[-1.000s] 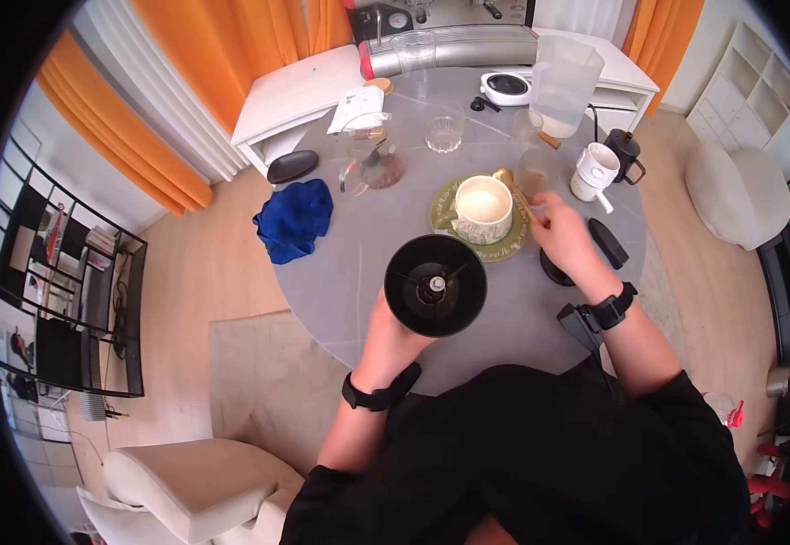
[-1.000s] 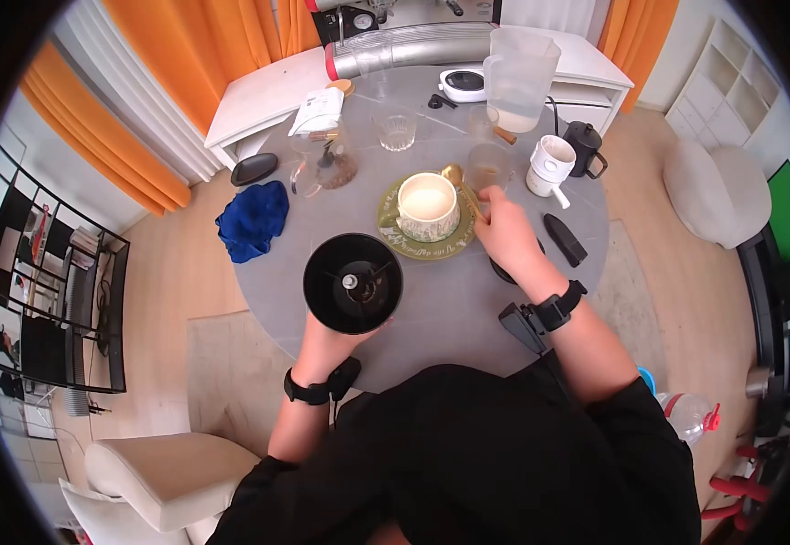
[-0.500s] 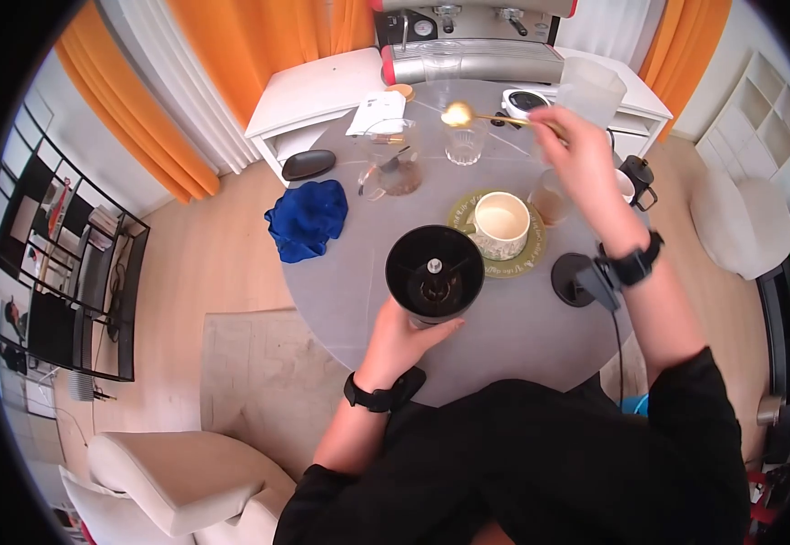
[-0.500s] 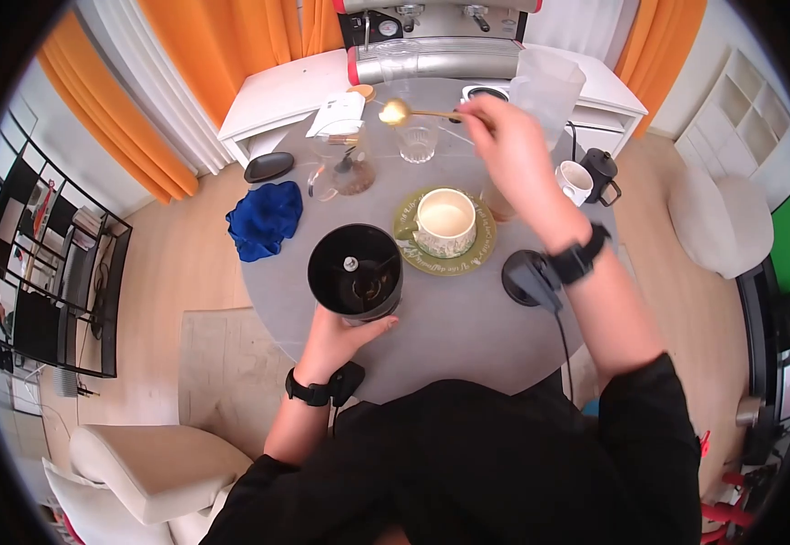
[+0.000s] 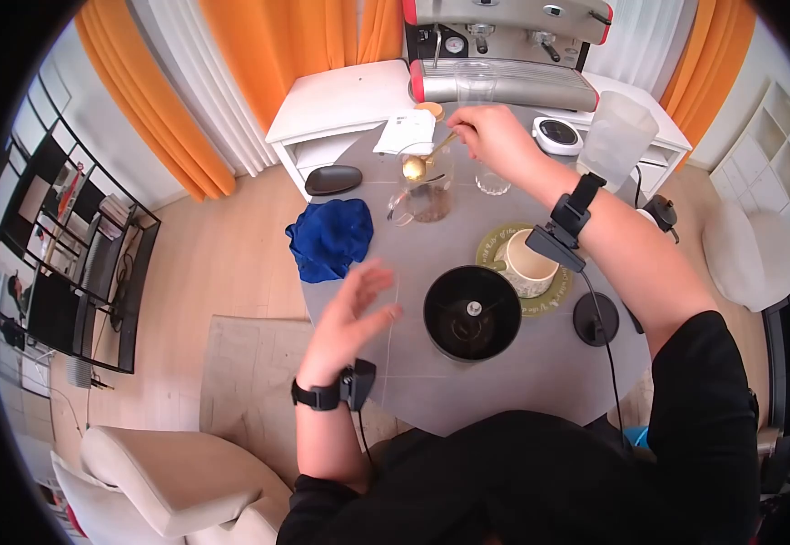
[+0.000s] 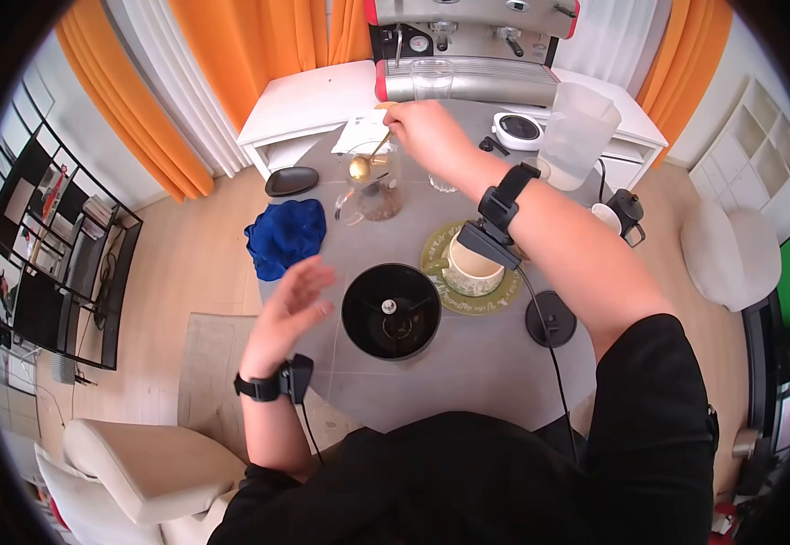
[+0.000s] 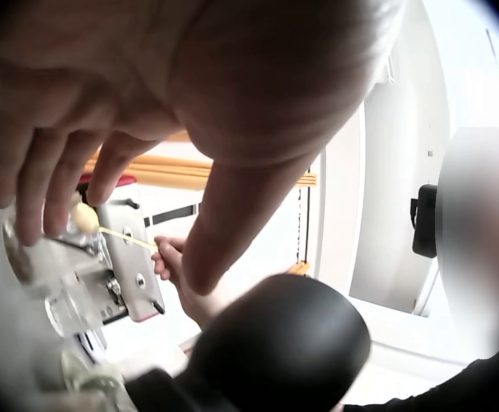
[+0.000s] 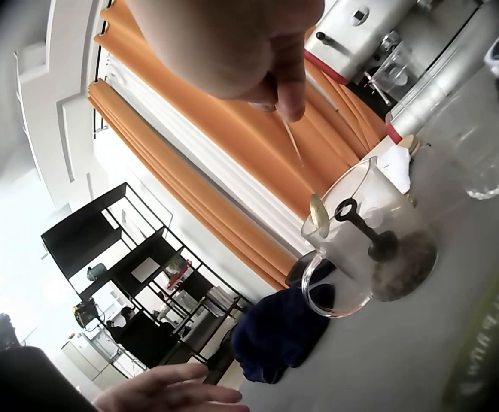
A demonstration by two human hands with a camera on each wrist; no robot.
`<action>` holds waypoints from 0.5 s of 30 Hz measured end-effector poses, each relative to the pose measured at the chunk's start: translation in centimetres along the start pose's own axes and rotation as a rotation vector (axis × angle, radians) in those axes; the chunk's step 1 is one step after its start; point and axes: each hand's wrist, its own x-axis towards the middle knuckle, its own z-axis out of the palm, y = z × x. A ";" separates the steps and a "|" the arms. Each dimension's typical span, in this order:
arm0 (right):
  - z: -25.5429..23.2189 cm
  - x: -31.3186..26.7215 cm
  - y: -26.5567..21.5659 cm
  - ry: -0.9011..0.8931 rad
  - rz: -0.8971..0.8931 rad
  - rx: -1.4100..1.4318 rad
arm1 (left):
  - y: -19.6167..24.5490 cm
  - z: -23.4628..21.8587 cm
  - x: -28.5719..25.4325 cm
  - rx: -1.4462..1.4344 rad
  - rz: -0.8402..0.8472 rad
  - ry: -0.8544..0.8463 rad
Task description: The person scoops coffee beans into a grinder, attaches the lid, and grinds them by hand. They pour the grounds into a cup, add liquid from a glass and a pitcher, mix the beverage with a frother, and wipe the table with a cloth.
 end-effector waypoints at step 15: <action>-8.1 -23.2 0.0 0.221 0.658 0.170 | -1.9 -2.4 11.9 0.594 -0.060 0.175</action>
